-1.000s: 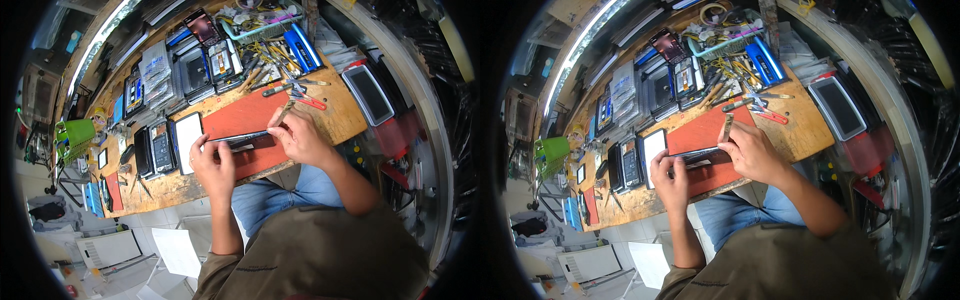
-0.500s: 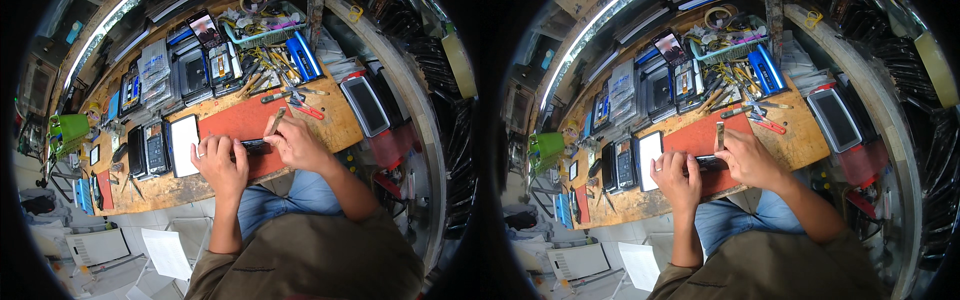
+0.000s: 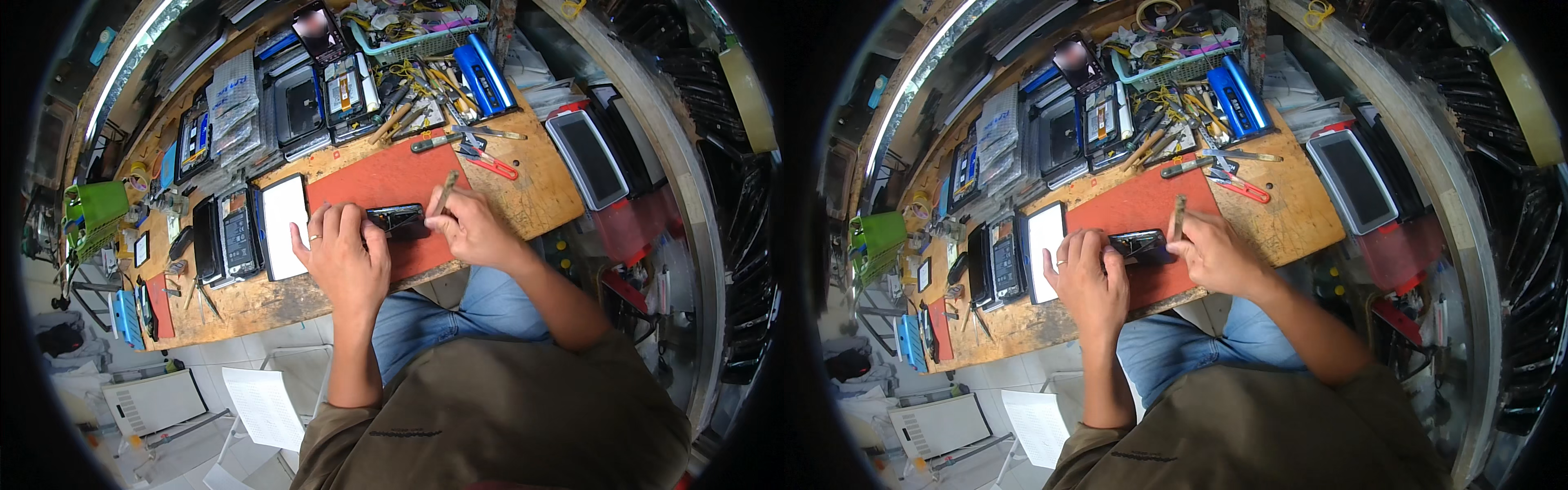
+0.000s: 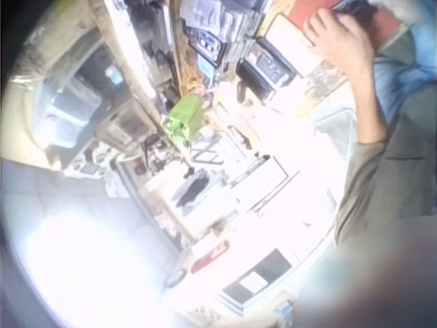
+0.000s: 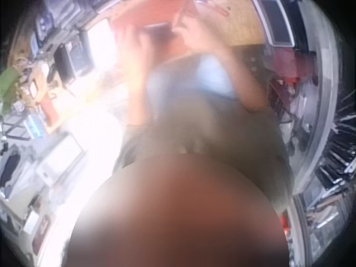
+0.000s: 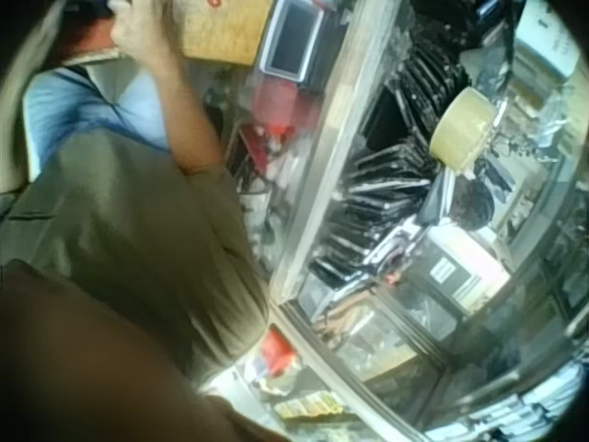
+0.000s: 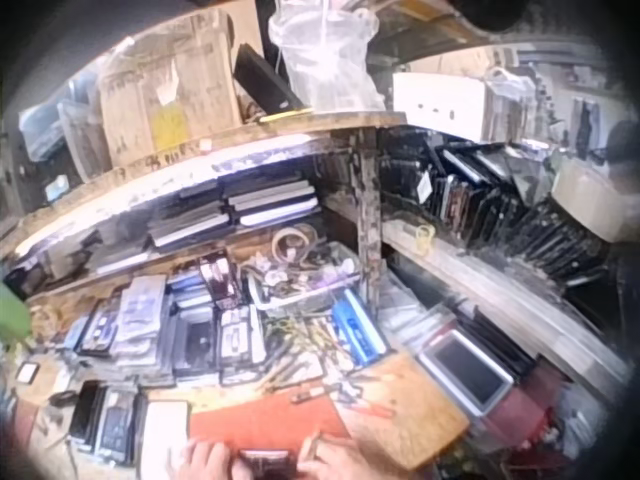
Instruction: The person organizes several tablet devices on a cluttered workbench, then uses a metal prying tool to carefully open the back casing of a smartphone. They remove the back cover and set it aside, exposing the internal components.
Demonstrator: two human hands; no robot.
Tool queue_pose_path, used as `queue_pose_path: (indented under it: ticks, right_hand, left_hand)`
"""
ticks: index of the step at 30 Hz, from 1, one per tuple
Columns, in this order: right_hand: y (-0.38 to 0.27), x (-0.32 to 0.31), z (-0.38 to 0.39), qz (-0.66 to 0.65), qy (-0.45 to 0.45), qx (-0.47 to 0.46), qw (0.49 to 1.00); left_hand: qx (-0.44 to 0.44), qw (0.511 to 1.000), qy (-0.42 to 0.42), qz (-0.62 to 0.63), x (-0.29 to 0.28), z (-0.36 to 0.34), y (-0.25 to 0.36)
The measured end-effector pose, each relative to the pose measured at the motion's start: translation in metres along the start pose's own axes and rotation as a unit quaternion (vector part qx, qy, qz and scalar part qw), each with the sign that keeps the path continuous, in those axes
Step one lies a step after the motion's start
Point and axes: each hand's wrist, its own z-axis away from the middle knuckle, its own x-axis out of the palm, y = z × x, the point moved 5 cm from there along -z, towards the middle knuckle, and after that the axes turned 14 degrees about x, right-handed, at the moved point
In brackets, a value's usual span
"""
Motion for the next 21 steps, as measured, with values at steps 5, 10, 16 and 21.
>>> queue_pose_path:
  ticks: [5, 10, 16, 21]
  right_hand:
    - [0.022, 0.006, 0.013, -0.008, 0.035, 0.004, 0.999]
    - [0.044, 0.004, 0.006, -0.210, 0.024, 0.135, 0.968]
    - [0.027, -0.016, 0.014, -0.308, 0.025, 0.185, 0.933]
    - [0.002, -0.032, 0.018, -0.278, 0.045, 0.124, 0.951]
  left_hand:
    - [-0.003, 1.000, -0.022, 0.000, -0.001, 0.002, 0.001]
    - [-0.002, 0.999, -0.038, 0.004, -0.004, 0.006, 0.002]
    - [0.006, 0.999, -0.051, -0.007, -0.005, 0.011, 0.003]
    - [0.011, 0.998, -0.065, -0.014, -0.006, 0.015, 0.005]
